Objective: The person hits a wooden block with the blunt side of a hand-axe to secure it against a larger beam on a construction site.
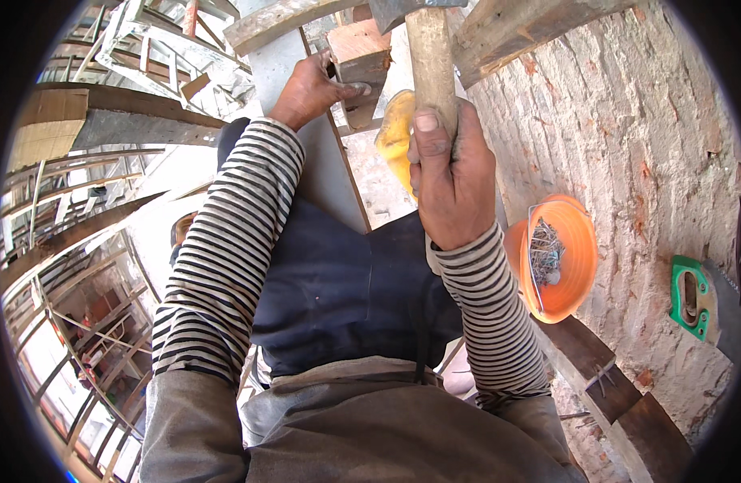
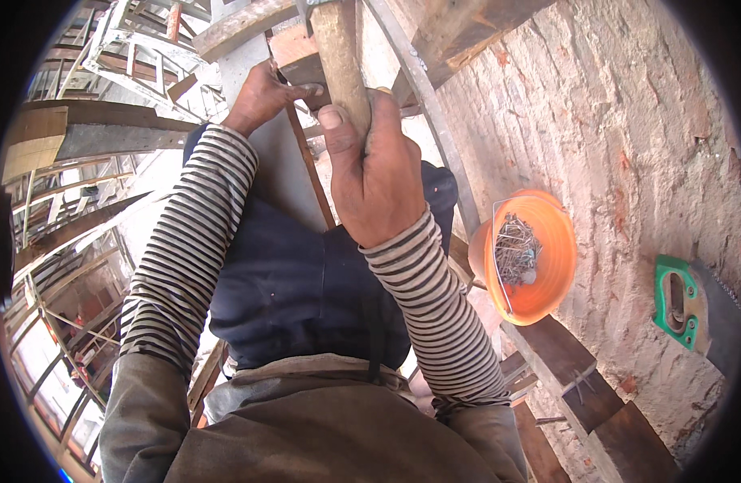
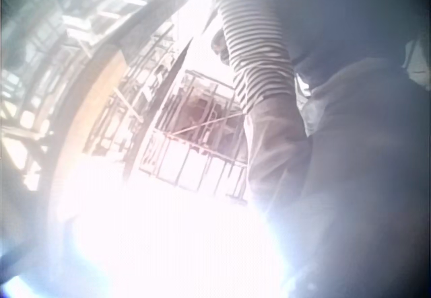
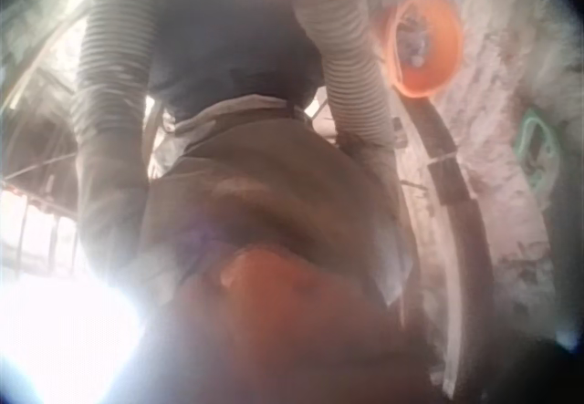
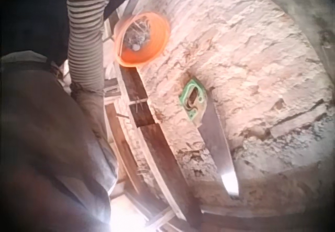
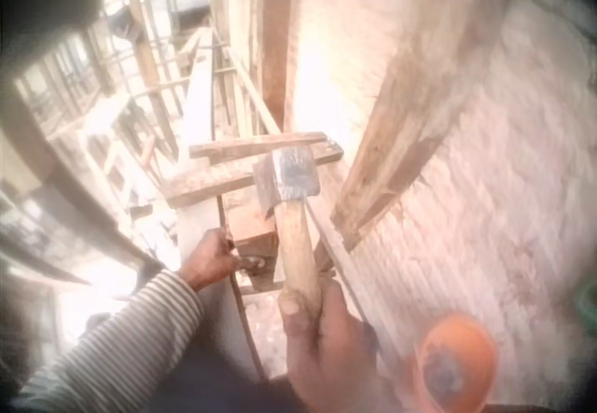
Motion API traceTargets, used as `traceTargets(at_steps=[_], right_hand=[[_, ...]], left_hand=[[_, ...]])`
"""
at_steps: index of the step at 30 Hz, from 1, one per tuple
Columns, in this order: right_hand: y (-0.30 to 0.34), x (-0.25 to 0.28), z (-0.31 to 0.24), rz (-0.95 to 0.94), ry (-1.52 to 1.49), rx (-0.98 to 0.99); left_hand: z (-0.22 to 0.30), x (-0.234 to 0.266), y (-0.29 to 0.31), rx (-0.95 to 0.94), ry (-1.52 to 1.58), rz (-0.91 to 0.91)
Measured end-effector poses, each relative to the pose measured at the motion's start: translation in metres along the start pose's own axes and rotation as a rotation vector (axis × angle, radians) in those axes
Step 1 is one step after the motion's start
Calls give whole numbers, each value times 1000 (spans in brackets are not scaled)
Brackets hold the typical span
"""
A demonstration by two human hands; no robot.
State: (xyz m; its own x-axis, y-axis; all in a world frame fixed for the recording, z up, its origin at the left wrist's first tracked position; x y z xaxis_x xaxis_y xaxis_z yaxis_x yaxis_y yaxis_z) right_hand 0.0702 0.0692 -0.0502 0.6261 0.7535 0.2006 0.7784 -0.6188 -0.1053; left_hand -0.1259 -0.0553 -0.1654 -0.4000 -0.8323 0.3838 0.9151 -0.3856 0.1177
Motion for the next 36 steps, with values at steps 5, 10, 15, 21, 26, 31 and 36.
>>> traceTargets(at_steps=[5, 10, 15, 21, 26, 31, 36], right_hand=[[-5, -2, 9, -3, 106, -8], [-7, 3, 9, -10, 190, -67], [-14, 21, -70, 160, -218, 184], [-14, 20, -42, 289, -201, 299], [-26, 7, 5, -82, 328, -91], [-25, 10, 17, -122, -78, -527], [-30, 23, 15, -105, -304, -762]], left_hand=[[-2, 0, 3, -14, -35, 11], [1, -4, 8, -15, 68, -14], [5, -6, 6, -40, -15, 24], [1, -11, 3, -60, -53, 7], [2, -5, 4, -45, 31, 30], [-1, -5, 9, -42, -19, 9], [0, -6, 9, -120, 24, 29]])
Point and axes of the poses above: each hand's wrist, its own y-axis away from the middle knuckle, its own x-axis out of the back of the hand, z = x × y, the point moved 4 cm from there along -y, towards the middle knuckle, and after that the axes turned 15 degrees about z, right-handed, at the moved point
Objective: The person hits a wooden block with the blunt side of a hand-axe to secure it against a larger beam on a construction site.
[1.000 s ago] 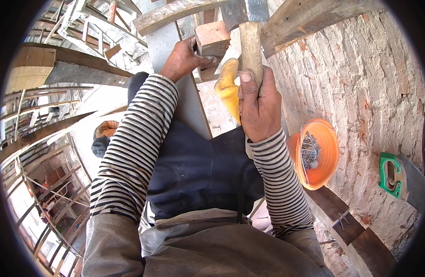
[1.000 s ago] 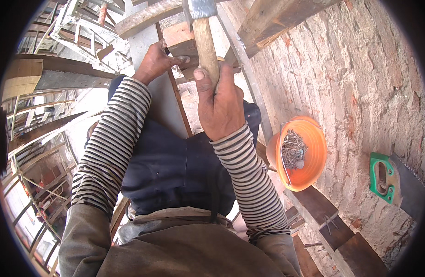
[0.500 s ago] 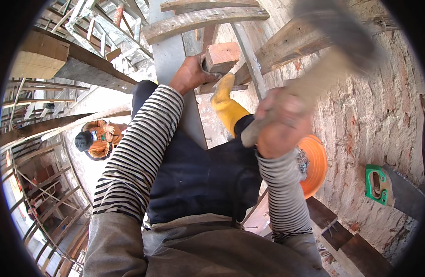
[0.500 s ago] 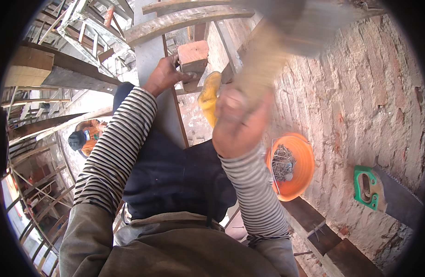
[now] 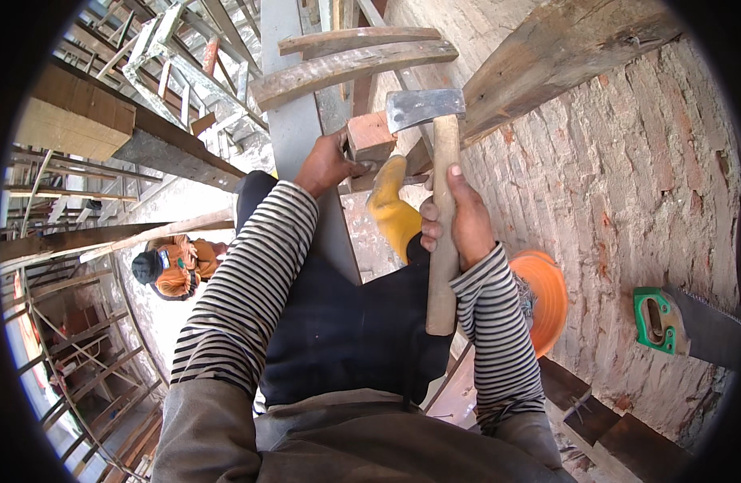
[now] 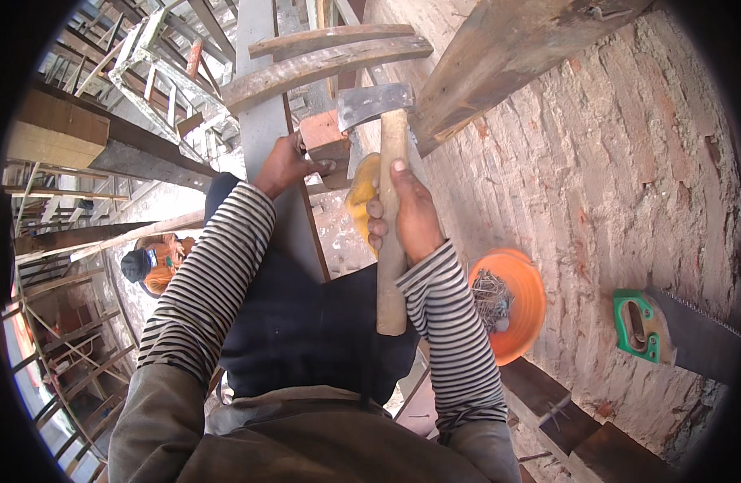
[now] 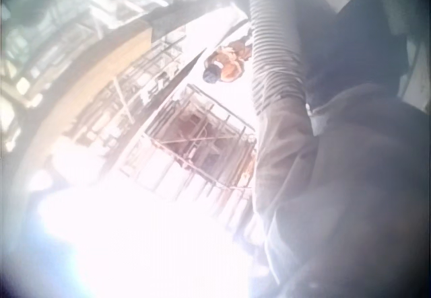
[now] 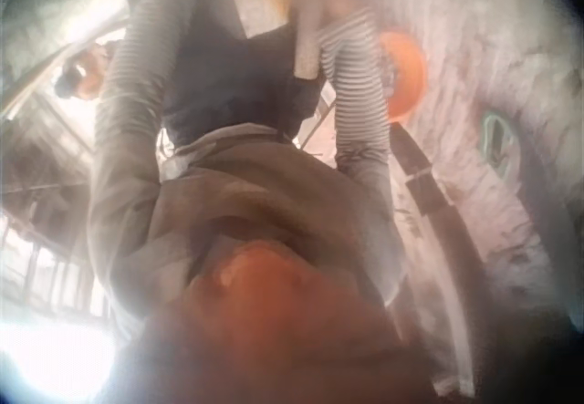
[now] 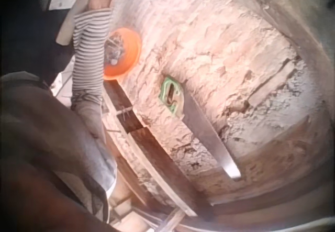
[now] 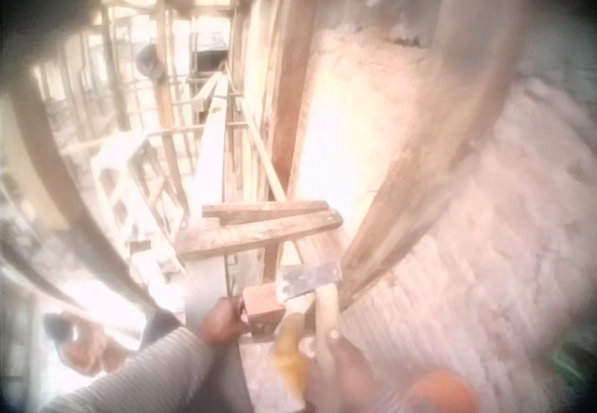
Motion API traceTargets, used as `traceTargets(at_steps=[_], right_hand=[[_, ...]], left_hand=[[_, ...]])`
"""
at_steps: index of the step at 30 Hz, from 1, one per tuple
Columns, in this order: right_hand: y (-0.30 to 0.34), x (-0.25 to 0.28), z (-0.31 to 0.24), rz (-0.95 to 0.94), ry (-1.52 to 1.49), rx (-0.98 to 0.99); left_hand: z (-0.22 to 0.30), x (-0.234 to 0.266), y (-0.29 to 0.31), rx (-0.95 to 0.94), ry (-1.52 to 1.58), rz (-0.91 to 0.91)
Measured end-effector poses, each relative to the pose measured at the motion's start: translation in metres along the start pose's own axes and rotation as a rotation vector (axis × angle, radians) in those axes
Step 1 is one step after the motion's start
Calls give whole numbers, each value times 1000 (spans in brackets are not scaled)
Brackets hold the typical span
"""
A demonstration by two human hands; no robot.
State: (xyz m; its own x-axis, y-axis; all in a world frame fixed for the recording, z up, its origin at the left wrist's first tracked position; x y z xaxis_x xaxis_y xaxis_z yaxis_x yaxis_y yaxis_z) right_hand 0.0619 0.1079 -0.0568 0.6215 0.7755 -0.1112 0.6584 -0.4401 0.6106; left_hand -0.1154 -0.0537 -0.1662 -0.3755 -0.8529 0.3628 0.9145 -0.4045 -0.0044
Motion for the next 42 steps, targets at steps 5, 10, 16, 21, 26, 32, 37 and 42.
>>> traceTargets(at_steps=[5, 10, 16, 21, 26, 32, 37, 42], right_hand=[[47, -14, -25, 56, 190, 580], [77, -22, -41, 89, -136, 1076], [18, -25, 13, 280, 827, 968], [8, -11, 27, 129, 489, 561], [9, -4, 10, -22, 34, -100], [48, -15, -18, 71, 315, 551], [78, -13, -43, 160, -3, 1058], [3, 0, 37, 214, 721, 771]], left_hand=[[-9, -2, 0, 55, 0, -17], [3, -5, 0, 130, -81, -27], [4, -6, -2, 63, -23, 3], [13, -5, 3, 89, -105, -31], [-12, -6, -1, 76, 29, -65], [-4, -10, 6, 4, -30, -16], [-4, -15, 4, 3, -36, -28], [3, -17, 4, -7, -60, -31]])
Point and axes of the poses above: each hand's wrist, its own y-axis away from the middle knuckle, its own x-axis out of the back of the hand, z = x × y, the point moved 4 cm from there along -y, towards the middle knuckle, and after that the axes turned 15 degrees about z, right-handed, at the moved point
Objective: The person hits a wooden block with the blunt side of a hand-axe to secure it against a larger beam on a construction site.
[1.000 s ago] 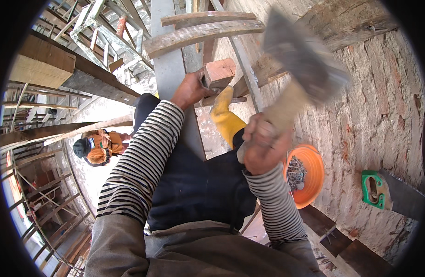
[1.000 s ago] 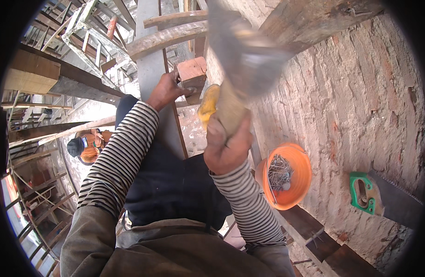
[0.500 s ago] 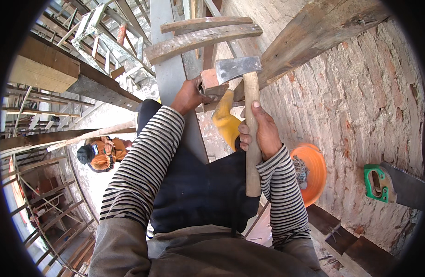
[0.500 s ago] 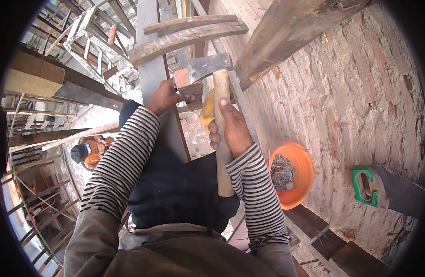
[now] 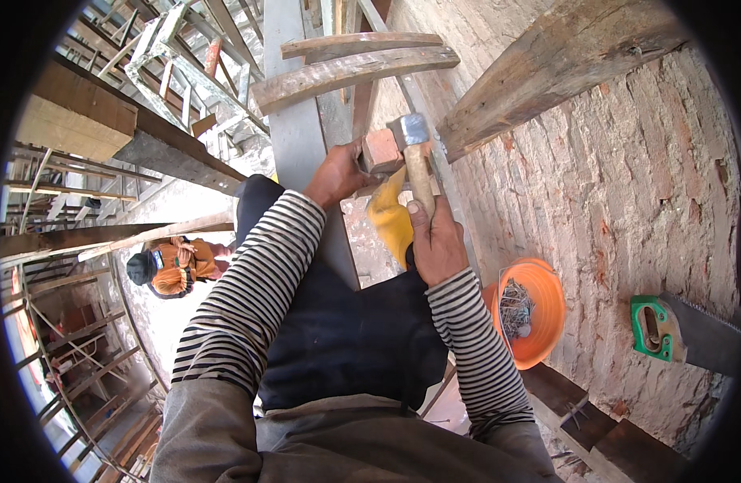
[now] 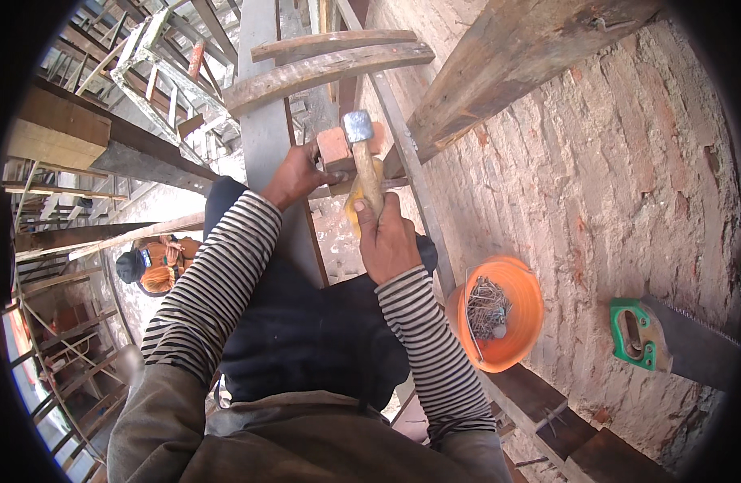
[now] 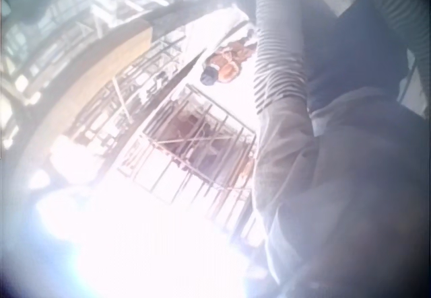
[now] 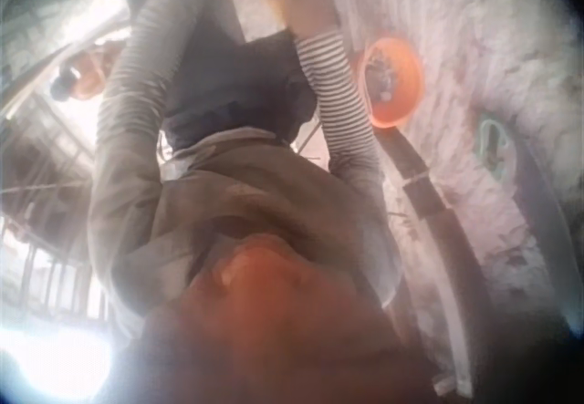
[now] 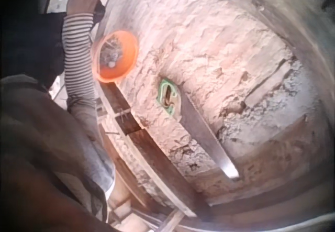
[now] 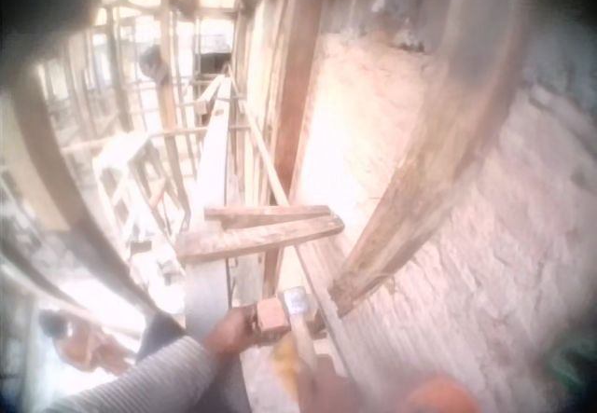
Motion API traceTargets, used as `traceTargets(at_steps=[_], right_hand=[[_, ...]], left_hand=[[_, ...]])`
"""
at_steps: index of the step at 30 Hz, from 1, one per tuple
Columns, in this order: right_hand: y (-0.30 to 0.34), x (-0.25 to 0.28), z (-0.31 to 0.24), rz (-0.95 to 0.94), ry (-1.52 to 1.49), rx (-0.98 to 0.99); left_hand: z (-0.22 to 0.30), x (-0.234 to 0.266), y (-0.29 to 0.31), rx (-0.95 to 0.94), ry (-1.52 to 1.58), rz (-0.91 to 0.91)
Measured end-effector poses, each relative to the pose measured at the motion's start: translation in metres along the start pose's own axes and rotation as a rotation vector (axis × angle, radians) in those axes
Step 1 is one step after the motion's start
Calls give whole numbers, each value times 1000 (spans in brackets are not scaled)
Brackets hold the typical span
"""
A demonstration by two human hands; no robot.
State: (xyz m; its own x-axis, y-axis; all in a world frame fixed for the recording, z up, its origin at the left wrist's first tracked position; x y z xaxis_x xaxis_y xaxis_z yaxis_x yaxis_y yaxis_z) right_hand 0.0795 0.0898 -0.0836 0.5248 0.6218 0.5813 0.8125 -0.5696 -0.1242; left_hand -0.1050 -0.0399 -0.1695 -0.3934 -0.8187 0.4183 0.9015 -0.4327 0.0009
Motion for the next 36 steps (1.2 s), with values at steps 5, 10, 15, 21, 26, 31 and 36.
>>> traceTargets(at_steps=[5, 10, 15, 21, 26, 31, 36], right_hand=[[-1, 1, 12, -148, -325, -519], [-22, 30, -32, -76, -777, -616], [-10, 23, -21, -102, -554, -395], [29, 28, -16, -100, -534, -361], [23, 29, -16, -12, -583, -256], [18, 18, -15, -12, -674, -404], [-3, 19, -23, -45, -600, -333]], left_hand=[[-1, 0, 4, -28, -11, -18], [-10, 1, -6, 44, 123, -6], [-15, 5, -6, 134, 229, -86], [8, 12, -8, -27, 48, 18], [3, 21, -15, 30, 101, -8], [-3, 32, -23, 94, 90, -13], [-9, 29, -35, 119, 151, -23]])
Point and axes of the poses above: each hand's wrist, its own y-axis away from the middle knuckle, its own x-axis out of the back of the hand, z = x × y, the point moved 4 cm from there along -y, towards the middle knuckle, and after that the axes turned 15 degrees about z, right-handed, at the moved point
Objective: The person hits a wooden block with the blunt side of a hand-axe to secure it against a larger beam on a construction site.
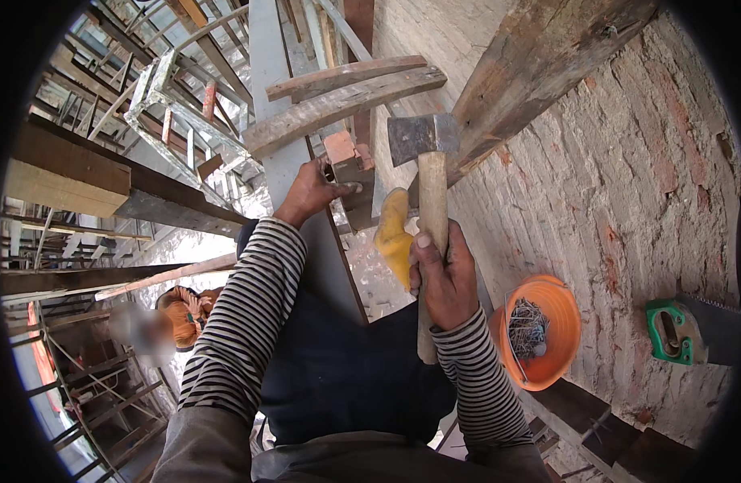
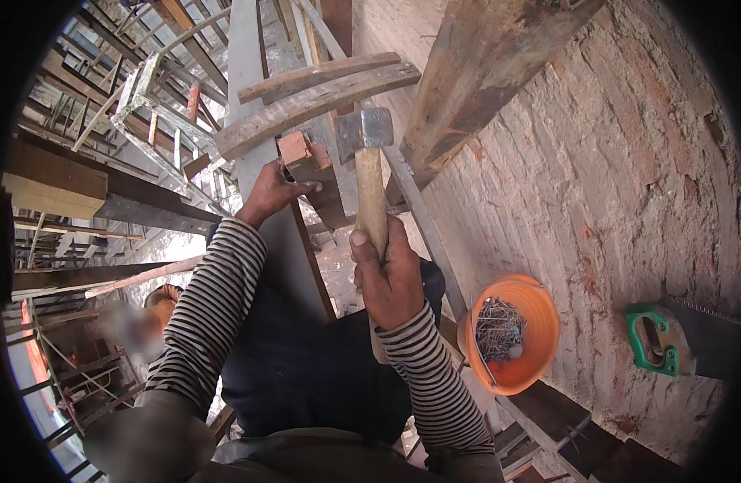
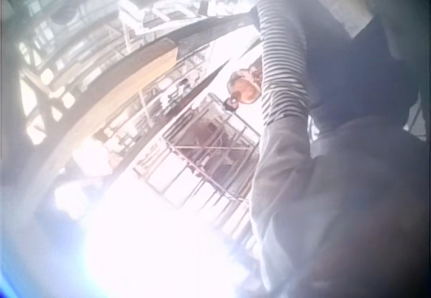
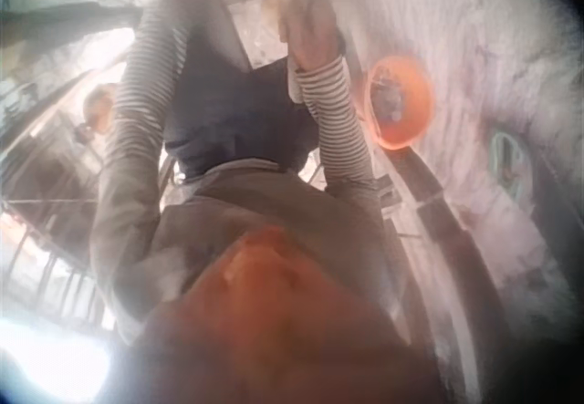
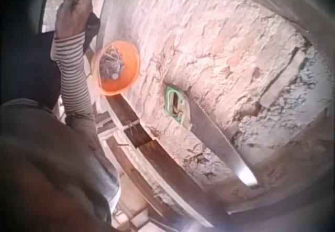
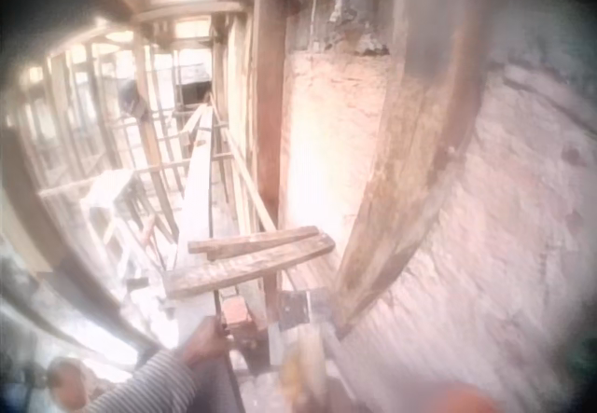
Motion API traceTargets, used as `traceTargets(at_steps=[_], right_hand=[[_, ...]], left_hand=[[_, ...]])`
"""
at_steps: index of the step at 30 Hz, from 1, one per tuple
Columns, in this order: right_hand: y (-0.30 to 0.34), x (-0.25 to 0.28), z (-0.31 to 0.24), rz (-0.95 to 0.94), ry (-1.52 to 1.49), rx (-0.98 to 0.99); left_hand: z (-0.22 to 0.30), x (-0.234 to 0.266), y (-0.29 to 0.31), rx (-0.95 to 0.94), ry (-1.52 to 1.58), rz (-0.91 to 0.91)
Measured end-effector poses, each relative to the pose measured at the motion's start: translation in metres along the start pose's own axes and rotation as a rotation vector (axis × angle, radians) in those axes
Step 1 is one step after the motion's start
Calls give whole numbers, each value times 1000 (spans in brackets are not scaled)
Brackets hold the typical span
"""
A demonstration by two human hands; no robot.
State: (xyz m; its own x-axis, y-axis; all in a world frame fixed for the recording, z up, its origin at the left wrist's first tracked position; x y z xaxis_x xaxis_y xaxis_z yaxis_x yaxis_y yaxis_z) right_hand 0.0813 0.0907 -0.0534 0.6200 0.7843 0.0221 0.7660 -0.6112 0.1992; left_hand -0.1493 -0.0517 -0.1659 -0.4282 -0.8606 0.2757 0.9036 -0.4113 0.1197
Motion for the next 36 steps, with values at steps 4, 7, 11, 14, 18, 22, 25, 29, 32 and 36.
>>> traceTargets(at_steps=[4, 7, 11, 14, 18, 22, 25, 29, 32, 36], right_hand=[[-4, -8, -4, -19, 97, 102], [-10, -15, -5, -14, 174, 206], [-13, -24, -3, -39, 279, 198], [-14, -20, 12, 21, 417, 224], [-6, -21, 13, 18, 400, 169], [-5, -15, 12, 38, 496, 148], [-2, -16, -7, 80, 331, 329], [-1, -21, -14, 150, 155, 506], [-11, -27, 4, 174, 532, 576], [-11, -35, 5, 100, 488, 464]], left_hand=[[-9, 2, -5, -1, -125, 54], [-5, -4, 1, -55, -12, 74], [-2, -11, 10, -72, -77, 15], [7, -18, 17, -88, -108, -11], [2, -17, 20, -74, -110, -10], [5, -19, 23, -107, -83, -1], [6, -21, 20, -140, -142, 0], [13, -18, 22, -153, -116, -5], [11, -19, 20, -79, -108, -37], [6, -16, 21, -98, -171, -30]])
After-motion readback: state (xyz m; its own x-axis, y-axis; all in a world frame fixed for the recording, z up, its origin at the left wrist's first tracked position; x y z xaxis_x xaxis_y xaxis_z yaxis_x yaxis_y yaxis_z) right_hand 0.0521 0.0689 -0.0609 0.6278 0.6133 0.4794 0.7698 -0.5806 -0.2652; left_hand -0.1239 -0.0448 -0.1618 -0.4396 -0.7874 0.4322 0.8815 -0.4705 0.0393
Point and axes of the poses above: each hand's wrist, its own y-axis away from the middle knuckle, its own x-axis out of the back of the hand, z = x × y, the point moved 4 cm from there along -y, towards the middle knuckle, and after that the axes turned 15 degrees about z, right-handed, at the moved point
